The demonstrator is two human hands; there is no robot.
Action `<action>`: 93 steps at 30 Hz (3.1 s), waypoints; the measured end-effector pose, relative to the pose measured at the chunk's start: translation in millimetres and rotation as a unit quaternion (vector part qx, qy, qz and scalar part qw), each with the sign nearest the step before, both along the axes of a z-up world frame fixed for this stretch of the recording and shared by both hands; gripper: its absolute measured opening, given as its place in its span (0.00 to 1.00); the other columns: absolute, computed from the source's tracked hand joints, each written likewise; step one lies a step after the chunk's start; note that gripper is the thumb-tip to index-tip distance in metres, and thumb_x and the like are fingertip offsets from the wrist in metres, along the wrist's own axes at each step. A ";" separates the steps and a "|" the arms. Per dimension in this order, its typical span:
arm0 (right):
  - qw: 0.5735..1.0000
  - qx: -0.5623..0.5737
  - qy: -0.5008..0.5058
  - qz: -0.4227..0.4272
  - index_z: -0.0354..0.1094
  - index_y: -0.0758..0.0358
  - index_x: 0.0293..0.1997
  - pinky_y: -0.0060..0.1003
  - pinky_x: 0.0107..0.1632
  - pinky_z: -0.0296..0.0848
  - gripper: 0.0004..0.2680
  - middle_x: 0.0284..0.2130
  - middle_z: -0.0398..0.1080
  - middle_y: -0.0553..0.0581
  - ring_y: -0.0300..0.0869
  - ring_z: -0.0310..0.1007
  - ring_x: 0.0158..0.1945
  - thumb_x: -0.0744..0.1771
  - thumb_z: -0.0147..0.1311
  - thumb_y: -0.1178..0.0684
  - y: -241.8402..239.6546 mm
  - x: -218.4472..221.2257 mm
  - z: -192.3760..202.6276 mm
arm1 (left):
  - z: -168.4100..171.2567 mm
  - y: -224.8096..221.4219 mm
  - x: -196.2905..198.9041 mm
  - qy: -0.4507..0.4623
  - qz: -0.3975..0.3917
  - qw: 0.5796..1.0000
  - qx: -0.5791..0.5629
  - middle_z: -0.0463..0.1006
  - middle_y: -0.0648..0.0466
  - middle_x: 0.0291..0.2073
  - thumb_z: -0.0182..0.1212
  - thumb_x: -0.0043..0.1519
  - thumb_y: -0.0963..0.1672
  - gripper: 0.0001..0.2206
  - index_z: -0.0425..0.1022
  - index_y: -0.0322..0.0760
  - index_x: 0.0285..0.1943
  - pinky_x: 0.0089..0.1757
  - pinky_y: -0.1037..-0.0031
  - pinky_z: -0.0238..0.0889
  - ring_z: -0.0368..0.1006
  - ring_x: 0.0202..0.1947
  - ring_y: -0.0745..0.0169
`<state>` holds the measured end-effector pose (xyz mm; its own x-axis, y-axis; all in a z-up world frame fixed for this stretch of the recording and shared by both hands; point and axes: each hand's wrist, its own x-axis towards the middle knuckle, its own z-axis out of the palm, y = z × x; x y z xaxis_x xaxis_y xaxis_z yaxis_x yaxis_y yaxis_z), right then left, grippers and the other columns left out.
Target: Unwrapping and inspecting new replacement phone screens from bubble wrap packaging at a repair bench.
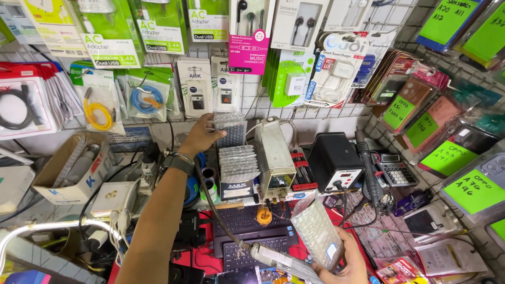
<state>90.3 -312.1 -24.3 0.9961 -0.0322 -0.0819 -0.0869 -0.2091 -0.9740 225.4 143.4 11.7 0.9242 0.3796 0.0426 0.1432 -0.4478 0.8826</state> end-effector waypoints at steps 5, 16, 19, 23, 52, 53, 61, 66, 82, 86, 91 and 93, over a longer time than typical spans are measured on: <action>0.997 -0.037 -0.031 0.057 0.66 0.56 0.65 0.37 0.48 0.74 0.33 0.53 0.73 0.54 0.40 0.73 0.54 0.53 0.71 0.69 -10.2 10.3 -12.4 | 12.5 -2.5 -17.9 0.002 0.014 1.000 0.024 0.69 0.46 0.64 0.65 0.57 0.53 0.41 0.51 0.43 0.78 0.56 0.57 0.66 0.69 0.61 0.47; 0.987 -0.045 -0.098 0.118 0.67 0.58 0.63 0.33 0.52 0.73 0.34 0.54 0.73 0.53 0.39 0.75 0.54 0.50 0.75 0.63 -2.0 9.2 -20.5 | -8.6 -5.2 3.2 -0.004 -0.003 0.999 0.039 0.58 0.45 0.74 0.64 0.57 0.56 0.44 0.47 0.40 0.80 0.64 0.53 0.57 0.58 0.71 0.45; 0.999 -0.023 0.006 0.044 0.69 0.57 0.63 0.34 0.49 0.71 0.32 0.51 0.71 0.54 0.42 0.73 0.51 0.52 0.68 0.71 8.1 -8.7 8.9 | -17.4 -5.6 15.0 -0.001 0.034 0.999 -0.020 0.57 0.45 0.75 0.64 0.56 0.56 0.44 0.45 0.46 0.80 0.65 0.51 0.55 0.56 0.73 0.43; 1.000 -0.013 0.000 0.016 0.72 0.57 0.62 0.34 0.42 0.73 0.31 0.46 0.73 0.55 0.42 0.73 0.43 0.53 0.68 0.71 6.4 -5.9 2.7 | -32.0 4.4 34.9 -0.027 0.040 0.999 0.024 0.62 0.47 0.72 0.55 0.61 0.58 0.36 0.56 0.41 0.76 0.63 0.50 0.56 0.58 0.71 0.42; 0.998 -0.040 -0.013 0.044 0.68 0.55 0.65 0.36 0.45 0.76 0.34 0.51 0.73 0.54 0.41 0.75 0.50 0.52 0.71 0.70 -10.1 15.5 -33.1 | 117.4 -102.0 -43.4 0.319 -0.227 0.865 0.314 0.49 0.48 0.78 0.70 0.53 0.50 0.52 0.34 0.42 0.81 0.63 0.63 0.64 0.51 0.75 0.52; 0.997 -0.009 -0.054 0.061 0.68 0.57 0.64 0.34 0.46 0.75 0.34 0.50 0.73 0.54 0.40 0.75 0.49 0.51 0.71 0.70 -13.8 20.0 -47.0 | 110.3 -93.1 -32.3 0.307 -0.228 0.868 0.317 0.47 0.49 0.79 0.70 0.53 0.47 0.50 0.36 0.42 0.81 0.65 0.62 0.60 0.50 0.76 0.52; 1.000 -0.015 -0.014 0.018 0.70 0.56 0.62 0.32 0.43 0.72 0.32 0.44 0.75 0.57 0.42 0.74 0.42 0.52 0.72 0.70 -17.2 14.9 -30.4 | 114.5 -92.5 -26.0 0.307 -0.238 0.855 0.344 0.43 0.53 0.80 0.70 0.51 0.47 0.50 0.40 0.45 0.82 0.69 0.58 0.53 0.44 0.78 0.54; 0.998 0.017 -0.035 0.041 0.70 0.57 0.64 0.32 0.47 0.72 0.34 0.47 0.76 0.56 0.39 0.74 0.47 0.51 0.70 0.72 -16.1 16.2 -42.5 | 101.2 -107.4 -45.7 0.266 -0.267 0.828 0.415 0.66 0.44 0.65 0.68 0.53 0.54 0.51 0.38 0.32 0.80 0.43 0.75 0.76 0.72 0.51 0.58; 0.999 0.020 0.022 0.024 0.69 0.58 0.64 0.36 0.45 0.73 0.33 0.49 0.72 0.57 0.43 0.74 0.48 0.53 0.69 0.75 -6.9 6.9 -25.7 | 88.4 -65.1 -43.8 0.173 -0.165 0.939 0.247 0.71 0.53 0.49 0.32 0.57 0.66 0.37 0.71 0.42 0.54 0.46 0.64 0.63 0.67 0.46 0.58; 0.999 0.029 0.005 0.022 0.70 0.58 0.64 0.33 0.44 0.72 0.33 0.45 0.76 0.59 0.42 0.74 0.44 0.52 0.67 0.74 -8.3 6.9 -28.2 | 79.6 -52.4 -36.9 0.072 -0.156 0.968 0.185 0.68 0.54 0.35 0.32 0.63 0.63 0.28 0.65 0.43 0.36 0.43 0.66 0.57 0.64 0.38 0.59; 0.998 0.033 0.043 0.006 0.70 0.58 0.64 0.37 0.42 0.74 0.32 0.44 0.73 0.61 0.46 0.72 0.42 0.54 0.66 0.76 -5.5 5.5 -24.4 | 91.6 -56.4 -47.7 0.082 -0.138 0.971 0.176 0.76 0.51 0.54 0.31 0.59 0.64 0.36 0.74 0.41 0.57 0.54 0.61 0.60 0.69 0.55 0.53; 0.996 0.028 -0.053 0.059 0.68 0.60 0.65 0.32 0.44 0.72 0.34 0.48 0.70 0.56 0.42 0.73 0.42 0.52 0.70 0.73 -14.2 15.3 -48.9 | 92.3 -56.1 -53.2 0.074 -0.135 0.976 0.156 0.74 0.54 0.38 0.32 0.60 0.64 0.31 0.71 0.43 0.41 0.47 0.66 0.59 0.70 0.44 0.58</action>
<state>105.6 -326.3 -73.2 0.9958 0.0874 0.0265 0.0400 -0.1562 -0.9869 172.3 87.3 104.0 0.9934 0.1118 -0.0240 0.0985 -0.7306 0.6757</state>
